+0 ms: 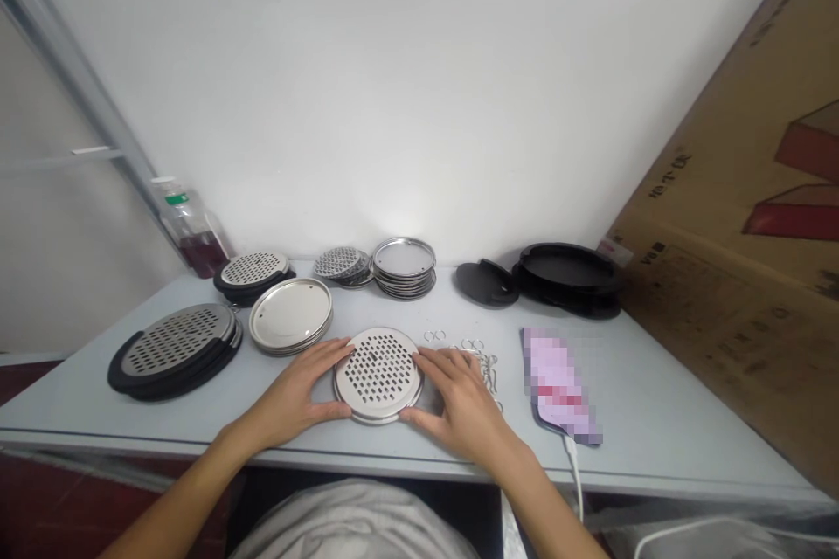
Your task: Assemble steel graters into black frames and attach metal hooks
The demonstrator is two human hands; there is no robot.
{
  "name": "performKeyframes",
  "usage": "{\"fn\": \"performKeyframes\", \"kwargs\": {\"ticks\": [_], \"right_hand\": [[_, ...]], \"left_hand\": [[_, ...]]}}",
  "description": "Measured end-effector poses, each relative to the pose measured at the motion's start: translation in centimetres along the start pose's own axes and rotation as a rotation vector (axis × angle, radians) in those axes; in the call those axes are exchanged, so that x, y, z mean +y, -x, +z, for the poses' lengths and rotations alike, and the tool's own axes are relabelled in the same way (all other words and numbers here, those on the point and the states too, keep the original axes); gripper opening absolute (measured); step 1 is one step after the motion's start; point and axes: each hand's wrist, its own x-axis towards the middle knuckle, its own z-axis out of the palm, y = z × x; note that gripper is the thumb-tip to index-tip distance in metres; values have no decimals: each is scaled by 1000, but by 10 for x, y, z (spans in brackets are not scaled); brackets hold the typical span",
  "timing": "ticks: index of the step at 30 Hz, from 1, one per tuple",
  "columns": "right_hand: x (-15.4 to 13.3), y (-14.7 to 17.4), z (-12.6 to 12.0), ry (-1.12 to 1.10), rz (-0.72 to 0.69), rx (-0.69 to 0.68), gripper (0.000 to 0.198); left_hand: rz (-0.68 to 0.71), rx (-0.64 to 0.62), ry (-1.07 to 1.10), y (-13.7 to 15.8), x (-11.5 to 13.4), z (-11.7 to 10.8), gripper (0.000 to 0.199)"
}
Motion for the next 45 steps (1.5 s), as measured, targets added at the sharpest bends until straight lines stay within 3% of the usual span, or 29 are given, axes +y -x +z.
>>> {"fn": "performKeyframes", "kwargs": {"ticks": [4,7,11,15,19,24,31,36,38,40,42,45], "right_hand": [[1,-3,-4,-39,39,7,49],[13,-20,-15,68,124,35,41],[50,-61,-36,531,370,-55,33],[89,-87,-47,618,480,-118,26],[107,-87,-44,633,479,-164,27],[113,-76,-46,613,419,-171,32],[94,-40,-58,478,339,24,24],[59,-16,-49,257,2,191,34],[46,-12,-43,190,-137,212,38],[33,-12,-40,153,-249,200,42],[20,-13,-40,140,-340,181,45],[-2,-18,-42,117,-472,178,47]], "left_hand": [[-10,1,-2,1,-1,1,80],[-18,0,-2,2,-2,1,80],[-22,7,-9,2,-2,1,80],[-27,-13,-25,1,-3,1,80],[-28,-17,-38,1,-3,2,81],[-19,-11,-46,1,-3,2,81],[-19,5,-45,1,-1,3,81],[-35,41,40,3,-1,3,89],[-60,56,126,3,1,1,85],[-112,109,274,2,5,-2,68],[-201,248,494,0,9,-7,51],[-355,439,823,-5,16,-18,52]]}}
